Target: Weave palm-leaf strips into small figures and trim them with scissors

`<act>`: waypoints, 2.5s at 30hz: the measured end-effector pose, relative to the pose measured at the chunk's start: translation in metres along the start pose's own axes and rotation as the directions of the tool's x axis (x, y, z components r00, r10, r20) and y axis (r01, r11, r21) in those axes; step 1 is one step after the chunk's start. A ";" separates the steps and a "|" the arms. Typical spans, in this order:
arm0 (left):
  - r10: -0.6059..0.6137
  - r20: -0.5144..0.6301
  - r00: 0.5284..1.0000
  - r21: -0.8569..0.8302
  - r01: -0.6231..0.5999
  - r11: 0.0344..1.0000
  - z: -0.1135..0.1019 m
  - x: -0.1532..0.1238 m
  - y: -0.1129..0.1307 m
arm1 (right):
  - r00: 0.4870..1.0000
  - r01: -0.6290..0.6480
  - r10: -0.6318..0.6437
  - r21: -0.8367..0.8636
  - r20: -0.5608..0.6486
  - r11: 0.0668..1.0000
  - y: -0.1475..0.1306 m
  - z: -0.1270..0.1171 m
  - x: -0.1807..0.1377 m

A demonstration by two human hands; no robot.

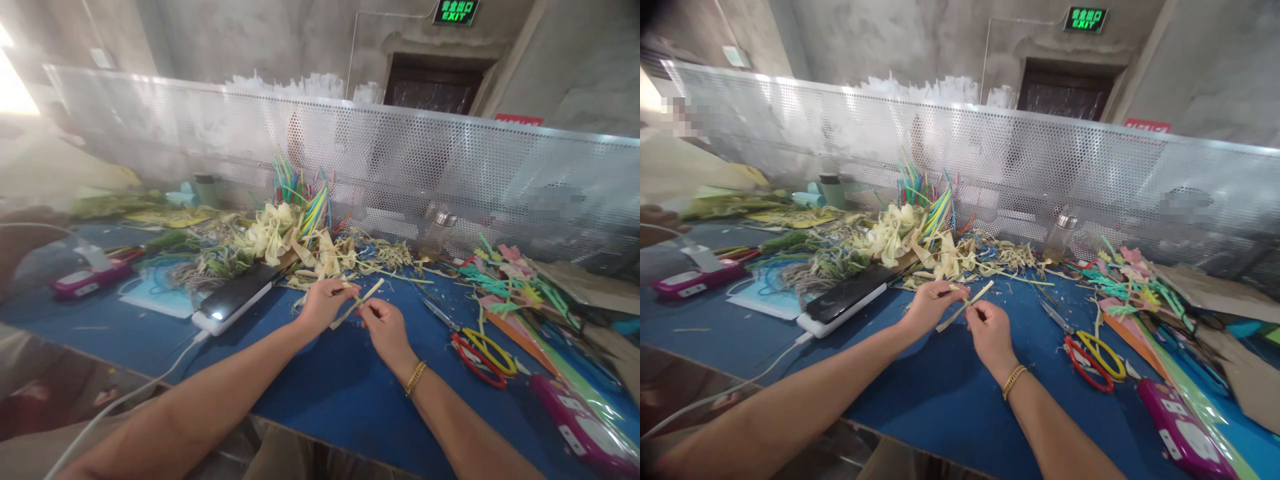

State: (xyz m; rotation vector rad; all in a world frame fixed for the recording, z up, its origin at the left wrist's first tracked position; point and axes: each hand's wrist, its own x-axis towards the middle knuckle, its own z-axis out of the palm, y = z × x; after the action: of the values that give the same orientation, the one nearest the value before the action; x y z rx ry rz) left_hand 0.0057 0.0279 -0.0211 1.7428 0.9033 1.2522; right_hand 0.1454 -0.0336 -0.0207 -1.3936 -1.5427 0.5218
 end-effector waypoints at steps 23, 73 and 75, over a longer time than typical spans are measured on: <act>-0.128 -0.322 0.938 -0.243 0.049 0.969 -0.029 0.014 0.016 | 0.999 0.029 -0.032 0.109 0.018 0.994 0.000 -0.012 0.000; 0.481 -0.074 0.874 0.911 -0.137 0.388 -0.047 0.008 0.035 | 0.988 -0.060 -0.001 0.396 0.153 0.916 -0.014 -0.002 -0.012; 0.407 -0.133 0.904 0.851 -0.107 0.514 -0.054 0.012 0.028 | 0.993 -0.007 -0.036 0.354 0.115 0.935 -0.011 -0.004 -0.010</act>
State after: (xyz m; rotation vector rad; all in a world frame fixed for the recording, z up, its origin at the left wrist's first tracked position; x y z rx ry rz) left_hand -0.0399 0.0367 0.0197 2.5408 1.6870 1.4424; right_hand 0.1417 -0.0466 -0.0134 -1.0881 -1.4644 0.8430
